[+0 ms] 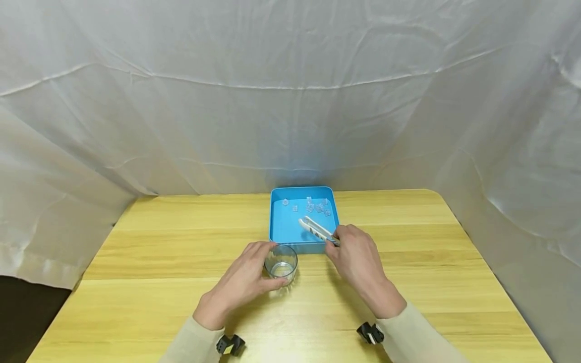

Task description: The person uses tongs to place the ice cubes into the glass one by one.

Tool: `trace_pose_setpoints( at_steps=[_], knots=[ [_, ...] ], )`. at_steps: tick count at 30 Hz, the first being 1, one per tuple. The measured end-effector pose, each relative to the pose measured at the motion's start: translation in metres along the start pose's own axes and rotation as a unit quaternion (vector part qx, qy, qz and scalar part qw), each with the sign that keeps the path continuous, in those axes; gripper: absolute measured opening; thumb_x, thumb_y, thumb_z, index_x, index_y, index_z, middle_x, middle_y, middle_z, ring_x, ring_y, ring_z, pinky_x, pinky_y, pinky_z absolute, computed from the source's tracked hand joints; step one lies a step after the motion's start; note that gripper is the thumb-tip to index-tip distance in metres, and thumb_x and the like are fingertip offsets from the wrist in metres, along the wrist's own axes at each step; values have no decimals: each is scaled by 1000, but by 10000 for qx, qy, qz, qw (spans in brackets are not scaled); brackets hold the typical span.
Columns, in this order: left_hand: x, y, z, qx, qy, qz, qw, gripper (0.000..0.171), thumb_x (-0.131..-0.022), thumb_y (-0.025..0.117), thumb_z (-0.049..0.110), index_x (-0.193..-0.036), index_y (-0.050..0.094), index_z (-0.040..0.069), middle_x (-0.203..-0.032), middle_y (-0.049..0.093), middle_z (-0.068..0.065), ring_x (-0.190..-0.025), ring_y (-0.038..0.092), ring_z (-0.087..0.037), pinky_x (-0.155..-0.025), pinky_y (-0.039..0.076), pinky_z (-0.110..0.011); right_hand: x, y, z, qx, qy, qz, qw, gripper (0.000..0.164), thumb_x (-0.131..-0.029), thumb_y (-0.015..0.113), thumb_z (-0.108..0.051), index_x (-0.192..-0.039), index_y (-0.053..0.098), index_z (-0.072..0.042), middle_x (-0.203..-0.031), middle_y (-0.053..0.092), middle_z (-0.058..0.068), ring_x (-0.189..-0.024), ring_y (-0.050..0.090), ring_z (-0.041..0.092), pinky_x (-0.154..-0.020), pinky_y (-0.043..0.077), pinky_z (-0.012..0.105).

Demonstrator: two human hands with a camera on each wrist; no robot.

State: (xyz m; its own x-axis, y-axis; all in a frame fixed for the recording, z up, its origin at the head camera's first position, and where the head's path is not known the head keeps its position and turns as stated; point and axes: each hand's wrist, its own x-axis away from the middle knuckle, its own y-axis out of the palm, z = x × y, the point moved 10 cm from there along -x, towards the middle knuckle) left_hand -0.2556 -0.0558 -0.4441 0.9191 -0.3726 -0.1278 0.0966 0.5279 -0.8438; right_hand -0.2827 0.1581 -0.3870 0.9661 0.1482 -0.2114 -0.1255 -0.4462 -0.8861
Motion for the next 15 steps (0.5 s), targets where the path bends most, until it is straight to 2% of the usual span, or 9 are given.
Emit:
trace_pose_setpoints(
  at_steps=[6, 13, 15],
  knots=[
    [1, 0, 1, 11, 10, -22, 10000, 88, -86, 84, 54, -152, 51, 6, -148, 58, -10, -141, 51, -28, -118, 47, -43, 15, -13, -7, -107, -67, 61, 9999, 10, -95, 68, -16, -95, 71, -6, -84, 61, 4, -65, 45, 16, -52, 37, 29],
    [1, -1, 1, 38, 20, -8, 10000, 88, -85, 86, 53, -151, 51, 6, -148, 59, -10, -140, 52, -28, -116, 48, -43, 34, -25, -22, -262, -592, 407, 9971, 1, -92, 74, -13, -91, 73, -11, -83, 62, -3, -64, 44, 10, -52, 38, 24],
    [1, -1, 1, 53, 17, -5, 10000, 88, -85, 86, 53, -151, 51, 6, -147, 59, -10, -139, 52, -28, -116, 49, -43, 40, -28, -27, -310, -779, 523, 9951, 4, -89, 76, -11, -89, 73, -13, -81, 61, -5, -64, 44, 7, -53, 39, 22]
  ],
)
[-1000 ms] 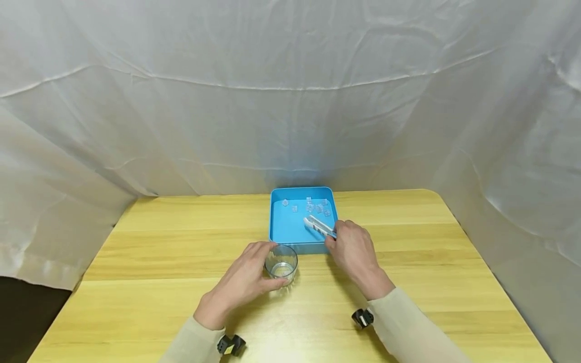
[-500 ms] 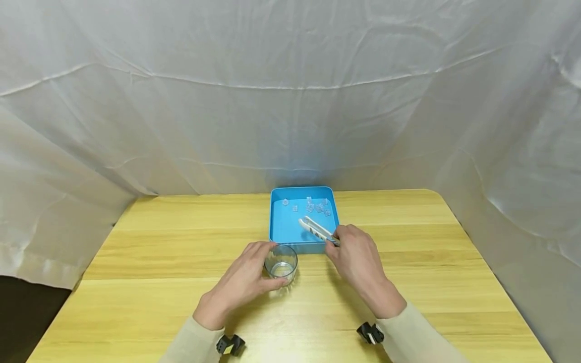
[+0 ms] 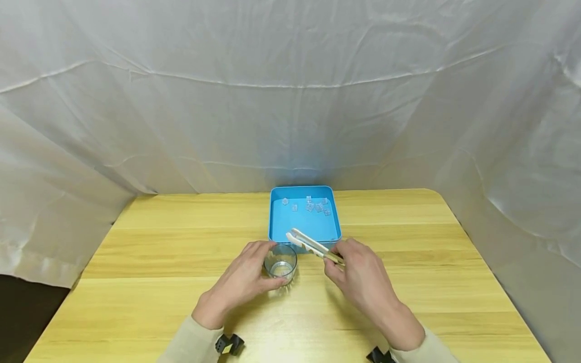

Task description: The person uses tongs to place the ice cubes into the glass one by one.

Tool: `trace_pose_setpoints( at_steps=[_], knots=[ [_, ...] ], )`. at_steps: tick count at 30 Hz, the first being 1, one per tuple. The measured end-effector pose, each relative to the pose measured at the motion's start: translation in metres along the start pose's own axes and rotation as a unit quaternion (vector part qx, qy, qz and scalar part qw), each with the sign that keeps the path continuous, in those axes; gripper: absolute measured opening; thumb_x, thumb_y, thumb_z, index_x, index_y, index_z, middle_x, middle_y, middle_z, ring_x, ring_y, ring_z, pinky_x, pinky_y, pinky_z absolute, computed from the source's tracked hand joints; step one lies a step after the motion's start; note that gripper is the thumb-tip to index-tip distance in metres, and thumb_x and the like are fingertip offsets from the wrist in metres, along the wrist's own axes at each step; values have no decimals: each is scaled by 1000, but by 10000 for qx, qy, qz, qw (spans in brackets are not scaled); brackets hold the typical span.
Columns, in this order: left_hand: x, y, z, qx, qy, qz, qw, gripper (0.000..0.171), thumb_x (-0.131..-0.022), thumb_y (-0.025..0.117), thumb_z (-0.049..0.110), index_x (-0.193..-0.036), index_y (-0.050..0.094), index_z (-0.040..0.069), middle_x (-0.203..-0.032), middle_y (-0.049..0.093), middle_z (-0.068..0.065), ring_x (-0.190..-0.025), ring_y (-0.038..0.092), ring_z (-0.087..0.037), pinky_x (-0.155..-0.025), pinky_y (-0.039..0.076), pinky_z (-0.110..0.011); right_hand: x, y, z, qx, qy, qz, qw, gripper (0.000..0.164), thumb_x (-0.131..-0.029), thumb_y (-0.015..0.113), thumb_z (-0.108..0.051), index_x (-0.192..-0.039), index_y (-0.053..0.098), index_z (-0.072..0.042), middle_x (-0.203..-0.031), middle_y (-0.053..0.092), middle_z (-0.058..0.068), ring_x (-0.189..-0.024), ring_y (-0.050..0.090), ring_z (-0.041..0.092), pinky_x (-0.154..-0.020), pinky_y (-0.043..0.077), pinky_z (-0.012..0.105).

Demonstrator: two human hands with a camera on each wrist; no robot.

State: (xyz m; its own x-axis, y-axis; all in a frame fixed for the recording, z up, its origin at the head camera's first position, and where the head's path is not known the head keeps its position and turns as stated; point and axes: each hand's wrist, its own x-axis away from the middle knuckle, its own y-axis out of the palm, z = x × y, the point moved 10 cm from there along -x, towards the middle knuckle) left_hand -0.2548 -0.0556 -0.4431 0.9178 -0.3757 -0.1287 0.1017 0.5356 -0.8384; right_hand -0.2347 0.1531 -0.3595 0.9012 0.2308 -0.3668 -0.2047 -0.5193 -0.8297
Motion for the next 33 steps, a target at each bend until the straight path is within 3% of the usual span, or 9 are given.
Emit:
trace_pose_setpoints(
  at_steps=[13, 33],
  knots=[
    [0, -2, 2, -9, 92, 120, 9999, 84, -85, 87, 49, -148, 54, 5, -143, 62, -11, -136, 55, -28, -113, 51, -44, 23, 8, -16, -158, -695, 132, 9974, 18, -82, 86, -10, -87, 71, -19, -78, 54, -16, -69, 44, -1, -56, 42, 20],
    [1, -2, 1, -53, 65, 114, 9999, 85, -85, 86, 51, -148, 54, 4, -144, 61, -11, -137, 55, -29, -114, 50, -44, 31, 16, -12, -144, -721, 113, 9972, 19, -82, 87, -11, -88, 71, -21, -79, 53, -18, -69, 42, -3, -56, 40, 18]
  ],
)
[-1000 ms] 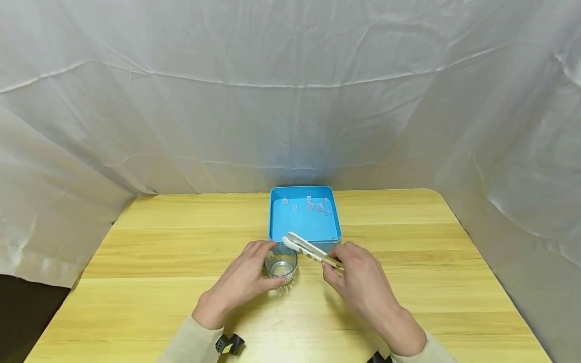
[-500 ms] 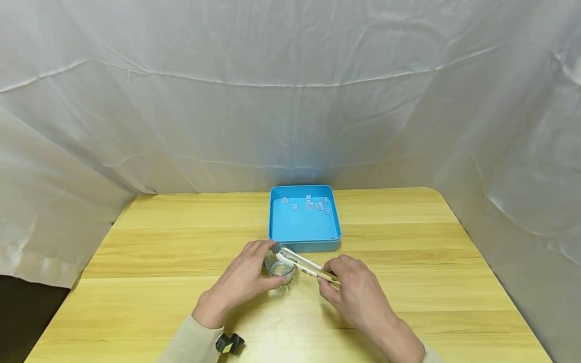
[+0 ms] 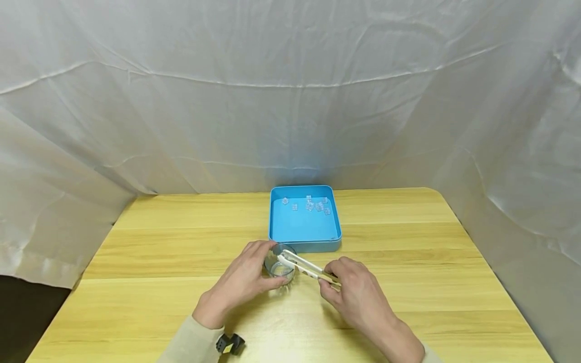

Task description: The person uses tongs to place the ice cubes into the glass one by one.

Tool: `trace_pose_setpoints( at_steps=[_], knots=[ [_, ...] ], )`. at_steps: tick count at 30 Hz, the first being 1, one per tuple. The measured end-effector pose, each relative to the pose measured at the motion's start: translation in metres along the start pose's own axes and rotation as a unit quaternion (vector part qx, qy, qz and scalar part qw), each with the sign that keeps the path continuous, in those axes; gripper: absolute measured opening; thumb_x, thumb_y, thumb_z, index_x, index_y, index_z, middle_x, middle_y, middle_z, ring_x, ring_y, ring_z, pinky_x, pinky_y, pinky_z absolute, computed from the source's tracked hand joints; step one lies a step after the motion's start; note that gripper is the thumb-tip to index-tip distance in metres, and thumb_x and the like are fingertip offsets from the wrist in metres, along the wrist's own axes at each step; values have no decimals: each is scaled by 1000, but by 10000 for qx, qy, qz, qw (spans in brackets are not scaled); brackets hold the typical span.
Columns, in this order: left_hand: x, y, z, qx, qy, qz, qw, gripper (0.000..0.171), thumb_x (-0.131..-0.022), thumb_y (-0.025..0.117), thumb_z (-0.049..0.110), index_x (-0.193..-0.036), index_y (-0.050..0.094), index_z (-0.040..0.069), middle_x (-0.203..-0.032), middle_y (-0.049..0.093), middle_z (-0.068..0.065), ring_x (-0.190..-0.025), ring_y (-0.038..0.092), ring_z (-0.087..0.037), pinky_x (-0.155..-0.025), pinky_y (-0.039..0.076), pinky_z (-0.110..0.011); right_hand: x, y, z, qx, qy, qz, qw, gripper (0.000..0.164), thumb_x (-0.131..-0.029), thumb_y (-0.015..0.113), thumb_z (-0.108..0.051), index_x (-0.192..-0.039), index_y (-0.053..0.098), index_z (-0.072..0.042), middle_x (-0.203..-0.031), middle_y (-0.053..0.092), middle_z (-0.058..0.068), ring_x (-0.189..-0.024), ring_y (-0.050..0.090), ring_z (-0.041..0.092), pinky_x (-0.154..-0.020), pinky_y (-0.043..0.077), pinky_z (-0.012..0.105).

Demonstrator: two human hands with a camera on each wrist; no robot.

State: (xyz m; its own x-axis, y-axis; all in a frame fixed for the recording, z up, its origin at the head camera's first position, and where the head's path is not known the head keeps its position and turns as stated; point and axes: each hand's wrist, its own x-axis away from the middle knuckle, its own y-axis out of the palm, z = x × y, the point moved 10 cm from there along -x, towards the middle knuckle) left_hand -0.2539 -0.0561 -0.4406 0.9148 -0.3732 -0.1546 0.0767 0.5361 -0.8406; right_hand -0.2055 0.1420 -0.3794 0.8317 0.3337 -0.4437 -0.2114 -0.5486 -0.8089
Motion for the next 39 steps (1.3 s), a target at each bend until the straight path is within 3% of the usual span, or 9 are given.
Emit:
trace_pose_setpoints(
  at_steps=[39],
  knots=[
    [0, 0, 1, -10, -15, -3, 10000, 86, -85, 87, 49, -149, 53, 3, -144, 61, -12, -137, 54, -28, -115, 49, -44, 0, 0, 2, 20, 67, -28, 10000, 19, -82, 86, -12, -87, 71, -22, -80, 55, -18, -69, 43, -5, -55, 41, 18]
  ],
)
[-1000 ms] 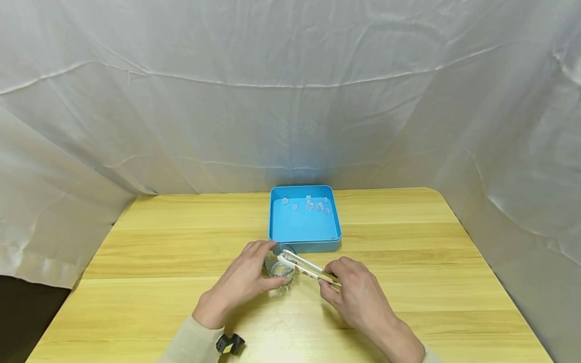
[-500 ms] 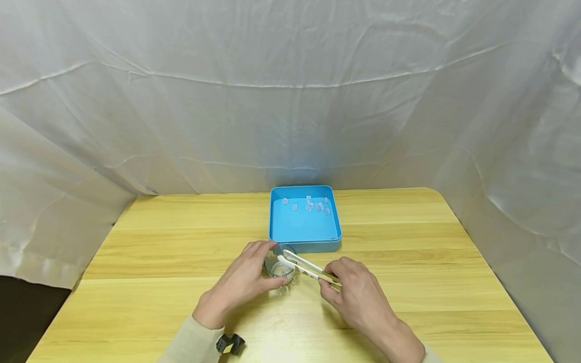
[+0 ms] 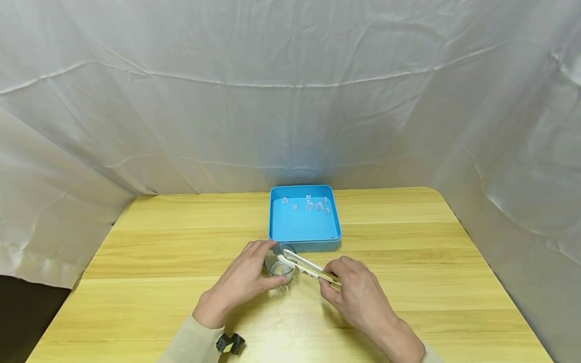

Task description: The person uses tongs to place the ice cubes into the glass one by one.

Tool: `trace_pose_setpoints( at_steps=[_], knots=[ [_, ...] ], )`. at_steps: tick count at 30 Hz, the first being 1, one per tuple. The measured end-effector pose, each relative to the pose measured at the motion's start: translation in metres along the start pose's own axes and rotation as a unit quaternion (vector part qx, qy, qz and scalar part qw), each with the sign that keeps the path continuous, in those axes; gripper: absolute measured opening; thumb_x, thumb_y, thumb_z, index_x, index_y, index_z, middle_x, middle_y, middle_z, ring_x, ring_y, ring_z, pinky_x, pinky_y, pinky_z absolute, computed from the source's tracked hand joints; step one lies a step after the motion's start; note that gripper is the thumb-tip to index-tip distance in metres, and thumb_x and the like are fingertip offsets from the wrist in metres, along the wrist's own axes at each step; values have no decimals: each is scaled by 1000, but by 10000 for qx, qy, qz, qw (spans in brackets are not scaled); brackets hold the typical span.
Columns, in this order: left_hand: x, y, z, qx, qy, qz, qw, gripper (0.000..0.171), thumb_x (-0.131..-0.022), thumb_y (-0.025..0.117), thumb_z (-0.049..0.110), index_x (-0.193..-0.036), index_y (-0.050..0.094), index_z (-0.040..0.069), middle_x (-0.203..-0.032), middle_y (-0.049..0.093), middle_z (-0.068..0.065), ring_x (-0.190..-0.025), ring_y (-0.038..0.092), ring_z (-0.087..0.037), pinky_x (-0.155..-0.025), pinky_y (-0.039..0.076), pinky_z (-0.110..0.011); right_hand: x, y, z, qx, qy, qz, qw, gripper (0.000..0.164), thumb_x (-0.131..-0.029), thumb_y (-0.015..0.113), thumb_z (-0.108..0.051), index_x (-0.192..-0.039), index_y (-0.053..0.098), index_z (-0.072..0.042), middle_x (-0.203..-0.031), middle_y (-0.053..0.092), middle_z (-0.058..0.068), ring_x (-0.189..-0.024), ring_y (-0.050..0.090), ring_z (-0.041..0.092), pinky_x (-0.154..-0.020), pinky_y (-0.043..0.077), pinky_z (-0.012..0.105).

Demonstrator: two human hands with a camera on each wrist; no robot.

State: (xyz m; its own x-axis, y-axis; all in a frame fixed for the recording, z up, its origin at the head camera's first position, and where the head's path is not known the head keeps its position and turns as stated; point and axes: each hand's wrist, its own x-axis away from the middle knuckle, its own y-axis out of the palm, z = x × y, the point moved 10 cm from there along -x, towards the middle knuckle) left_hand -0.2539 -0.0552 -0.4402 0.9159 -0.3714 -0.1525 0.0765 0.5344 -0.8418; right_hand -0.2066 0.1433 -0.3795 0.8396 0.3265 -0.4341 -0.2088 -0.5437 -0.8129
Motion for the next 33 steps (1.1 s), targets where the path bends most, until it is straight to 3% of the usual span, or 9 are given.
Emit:
trace_pose_setpoints(
  at_steps=[9, 25, 33],
  knots=[
    [-1, 0, -1, 34, -22, 0, 10000, 86, -85, 87, 49, -150, 53, 3, -145, 60, -12, -139, 53, -29, -116, 48, -45, -1, 0, 0, 12, -19, -10, 10000, 19, -82, 86, -11, -87, 71, -21, -81, 56, -17, -69, 43, -4, -56, 42, 18],
    [0, -3, 4, -114, 223, 163, 9996, 84, -85, 88, 47, -147, 55, 2, -141, 62, -13, -135, 56, -30, -115, 49, -44, -1, 2, 3, -35, 167, -142, 9998, 17, -83, 85, -12, -89, 72, -20, -81, 58, -16, -70, 46, -4, -57, 44, 19],
    [1, 0, 1, -2, 143, 88, 9999, 85, -85, 87, 50, -148, 54, 3, -144, 61, -12, -136, 55, -29, -114, 50, -44, 0, 4, 3, -93, 214, -168, 9996, 17, -84, 85, -12, -89, 71, -20, -81, 57, -16, -70, 46, -3, -57, 45, 19]
  ],
)
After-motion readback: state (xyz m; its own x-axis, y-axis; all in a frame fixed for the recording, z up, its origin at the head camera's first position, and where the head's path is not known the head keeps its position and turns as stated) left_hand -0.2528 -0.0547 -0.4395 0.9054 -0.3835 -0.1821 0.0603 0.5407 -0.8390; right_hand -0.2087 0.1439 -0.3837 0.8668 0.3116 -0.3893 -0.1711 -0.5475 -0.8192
